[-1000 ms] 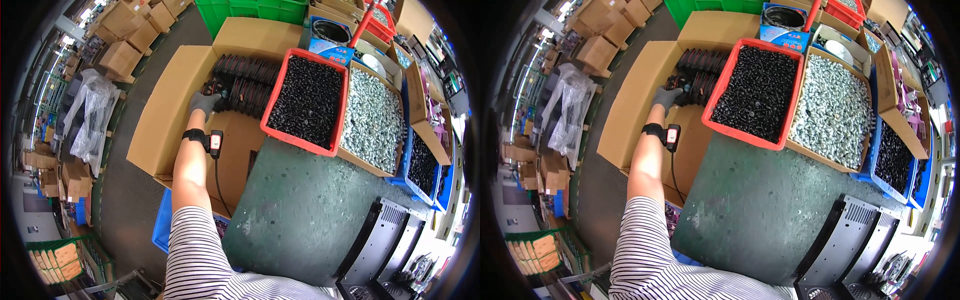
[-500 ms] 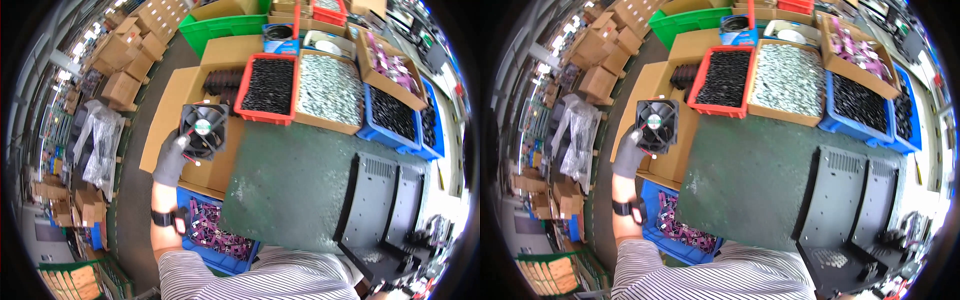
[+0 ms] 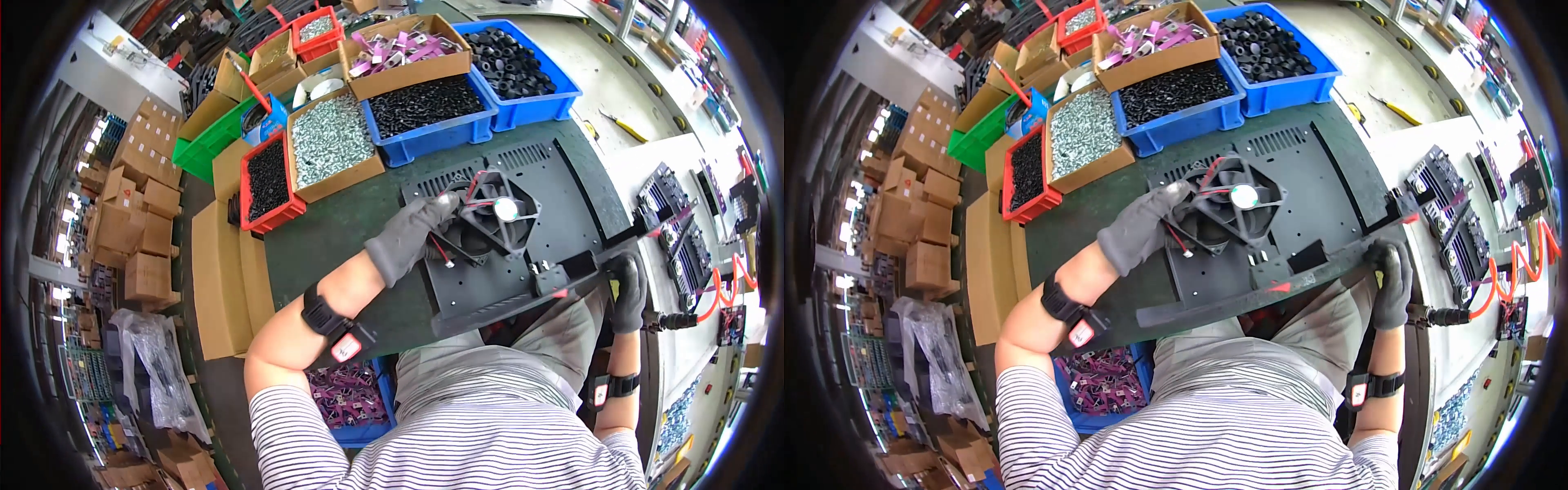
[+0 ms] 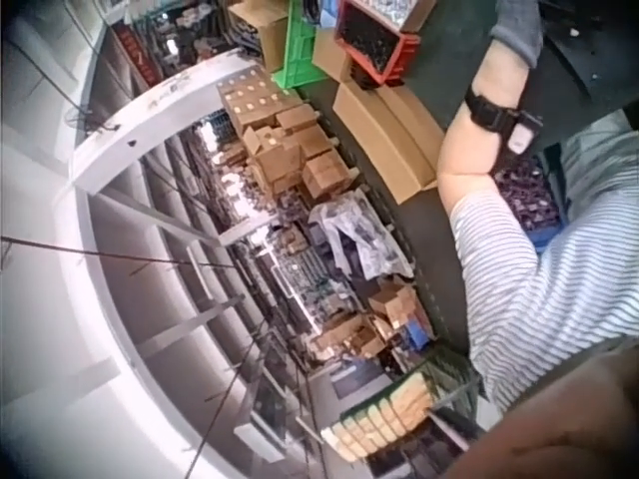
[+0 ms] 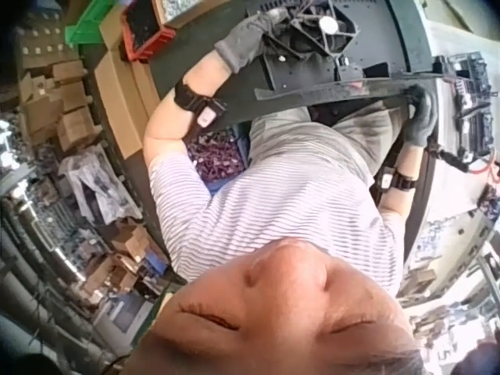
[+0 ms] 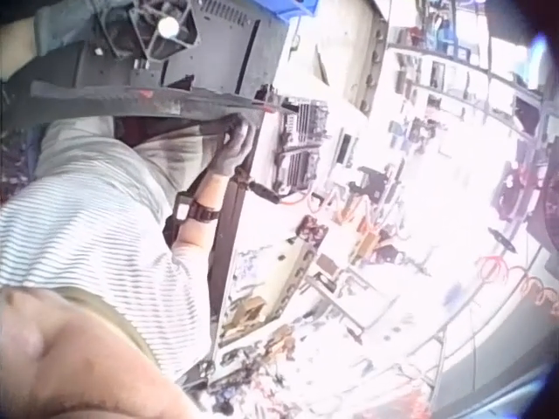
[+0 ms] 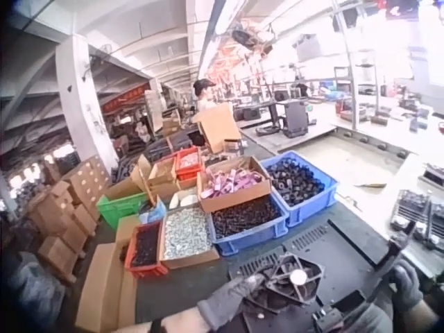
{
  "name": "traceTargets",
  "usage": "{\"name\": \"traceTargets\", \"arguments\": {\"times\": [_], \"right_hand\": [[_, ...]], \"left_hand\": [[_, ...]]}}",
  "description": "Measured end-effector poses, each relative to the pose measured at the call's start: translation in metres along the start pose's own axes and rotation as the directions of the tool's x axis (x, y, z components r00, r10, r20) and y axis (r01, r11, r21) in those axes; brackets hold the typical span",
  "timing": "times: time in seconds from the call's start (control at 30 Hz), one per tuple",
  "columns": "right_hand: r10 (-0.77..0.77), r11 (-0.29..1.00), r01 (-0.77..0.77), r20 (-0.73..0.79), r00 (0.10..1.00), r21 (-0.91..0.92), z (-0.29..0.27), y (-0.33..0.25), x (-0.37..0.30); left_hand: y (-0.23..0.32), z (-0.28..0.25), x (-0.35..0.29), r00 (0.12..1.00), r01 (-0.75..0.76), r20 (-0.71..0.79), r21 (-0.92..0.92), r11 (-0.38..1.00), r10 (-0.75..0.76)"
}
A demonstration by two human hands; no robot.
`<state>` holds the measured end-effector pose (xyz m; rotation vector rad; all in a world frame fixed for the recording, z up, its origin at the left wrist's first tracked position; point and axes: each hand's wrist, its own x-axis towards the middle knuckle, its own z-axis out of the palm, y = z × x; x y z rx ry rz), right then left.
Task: Assembling the metal housing and cooling fans of an electronic device using a pneumatic screwdriver.
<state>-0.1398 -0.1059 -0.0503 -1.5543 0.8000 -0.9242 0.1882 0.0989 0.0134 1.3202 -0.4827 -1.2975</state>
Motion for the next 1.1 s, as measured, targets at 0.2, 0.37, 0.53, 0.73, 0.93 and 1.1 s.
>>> {"name": "traceTargets", "arguments": {"times": [0.2,0.37,0.53,0.73,0.93,1.1], "right_hand": [[0.417,0.903,-0.328,0.379,0.826,-0.278,-0.063,0.015,-0.049],[0.797,0.539,-0.487,0.228,0.559,-0.687,-0.107,0.023,-0.078],[0.748,0.657,-0.666,0.2,0.633,-0.352,-0.139,-0.016,-0.063],[0.821,0.455,-0.607,0.043,0.569,-0.652,-0.168,-0.043,-0.021],[0.639,0.695,-0.565,0.022,0.769,-0.445,-0.175,-0.046,0.015],[0.775,0.538,-0.377,0.267,0.573,-0.754,-0.164,-0.044,0.037]], "left_hand": [[0.02,0.006,0.004,0.985,-0.052,-0.025,0.902,0.428,0.172],[0.058,-0.009,0.018,0.859,-0.2,0.162,0.979,0.027,0.486],[0.111,-0.031,0.077,0.825,0.005,0.025,0.999,-0.052,0.565],[0.123,-0.029,0.12,0.884,0.437,-0.373,0.873,-0.217,0.281],[0.129,-0.03,0.134,0.939,0.338,-0.311,0.913,-0.226,0.148],[0.134,-0.031,0.133,0.96,0.259,-0.264,0.963,-0.07,-0.088]]}}
